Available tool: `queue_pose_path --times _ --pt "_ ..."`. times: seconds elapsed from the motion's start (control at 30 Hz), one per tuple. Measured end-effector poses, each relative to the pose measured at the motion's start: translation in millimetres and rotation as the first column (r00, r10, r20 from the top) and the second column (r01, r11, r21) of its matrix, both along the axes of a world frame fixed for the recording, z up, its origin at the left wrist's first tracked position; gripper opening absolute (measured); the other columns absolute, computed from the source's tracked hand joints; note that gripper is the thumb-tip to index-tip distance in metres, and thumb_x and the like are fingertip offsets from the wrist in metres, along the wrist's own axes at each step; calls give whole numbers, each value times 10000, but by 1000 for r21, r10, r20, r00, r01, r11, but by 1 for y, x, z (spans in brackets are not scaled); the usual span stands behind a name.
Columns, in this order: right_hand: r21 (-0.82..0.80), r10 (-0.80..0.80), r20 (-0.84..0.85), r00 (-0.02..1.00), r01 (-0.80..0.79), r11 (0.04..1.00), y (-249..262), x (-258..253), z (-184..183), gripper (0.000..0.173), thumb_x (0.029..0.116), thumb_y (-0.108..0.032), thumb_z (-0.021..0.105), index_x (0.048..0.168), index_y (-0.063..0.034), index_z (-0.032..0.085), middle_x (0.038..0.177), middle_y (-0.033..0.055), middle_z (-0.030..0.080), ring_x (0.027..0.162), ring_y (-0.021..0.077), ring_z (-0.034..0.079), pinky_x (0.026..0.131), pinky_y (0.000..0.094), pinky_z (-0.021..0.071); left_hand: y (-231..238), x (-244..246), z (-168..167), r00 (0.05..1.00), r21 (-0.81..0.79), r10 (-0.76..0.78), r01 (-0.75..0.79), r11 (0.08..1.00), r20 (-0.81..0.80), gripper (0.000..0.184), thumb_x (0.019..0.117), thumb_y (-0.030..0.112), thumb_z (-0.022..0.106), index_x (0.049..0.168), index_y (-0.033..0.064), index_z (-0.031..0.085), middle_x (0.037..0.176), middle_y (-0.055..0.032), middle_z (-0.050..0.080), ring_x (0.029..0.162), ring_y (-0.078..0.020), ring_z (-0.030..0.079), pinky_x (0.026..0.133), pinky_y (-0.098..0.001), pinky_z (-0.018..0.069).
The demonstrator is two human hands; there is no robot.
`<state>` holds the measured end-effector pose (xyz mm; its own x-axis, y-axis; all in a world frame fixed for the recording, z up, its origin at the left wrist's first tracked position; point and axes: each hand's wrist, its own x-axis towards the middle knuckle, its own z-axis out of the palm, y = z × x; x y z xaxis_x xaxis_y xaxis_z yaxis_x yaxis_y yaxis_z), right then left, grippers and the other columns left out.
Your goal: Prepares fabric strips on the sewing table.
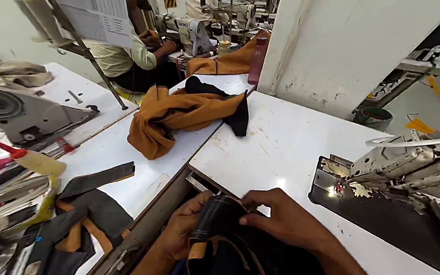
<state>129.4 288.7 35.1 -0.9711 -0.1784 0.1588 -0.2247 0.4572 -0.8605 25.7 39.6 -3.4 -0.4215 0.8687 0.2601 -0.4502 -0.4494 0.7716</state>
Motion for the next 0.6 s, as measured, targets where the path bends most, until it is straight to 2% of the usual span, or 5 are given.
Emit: queue_pose_path --times 0.1,0.17,0.23,0.47,0.6 --pt "127 -84 49 995 77 989 4 26 5 328 994 -475 638 999 -158 726 771 -55 677 676 32 635 627 248 558 4 11 -11 991 48 -76 71 996 109 298 1041 141 506 1284 174 675 1208 -2 718 1096 -87 682 964 -305 564" --pt "90 -42 10 999 41 995 0 40 15 326 1012 -455 620 1001 -143 714 777 -46 658 658 25 606 582 220 524 4 14 -28 958 38 -141 136 990 251 371 1066 213 468 1370 56 610 1332 -162 651 1223 -247 639 1049 -436 517" --pt "-41 21 -50 999 -23 999 -8 45 18 254 1006 -347 668 1026 -101 730 909 12 688 768 58 644 653 228 560 11 16 -36 920 44 -217 215 976 326 530 1090 325 347 1464 -22 488 1453 -262 539 1358 -347 534 1142 -499 428" --pt "-51 -324 -160 932 320 946 -46 41 -20 240 961 -353 726 978 -113 722 1252 101 621 1162 139 624 926 277 583 29 31 -45 891 122 -144 101 987 430 614 1064 376 430 1554 8 394 1556 -191 465 1417 -279 484 1159 -449 416" --pt "-35 -409 -257 876 414 910 -58 35 -41 272 974 -362 705 981 -90 704 1322 155 564 1225 143 601 964 249 573 24 53 -35 888 175 30 -124 977 459 455 1044 342 531 1357 27 634 1369 -126 662 1286 -188 623 1081 -347 500"
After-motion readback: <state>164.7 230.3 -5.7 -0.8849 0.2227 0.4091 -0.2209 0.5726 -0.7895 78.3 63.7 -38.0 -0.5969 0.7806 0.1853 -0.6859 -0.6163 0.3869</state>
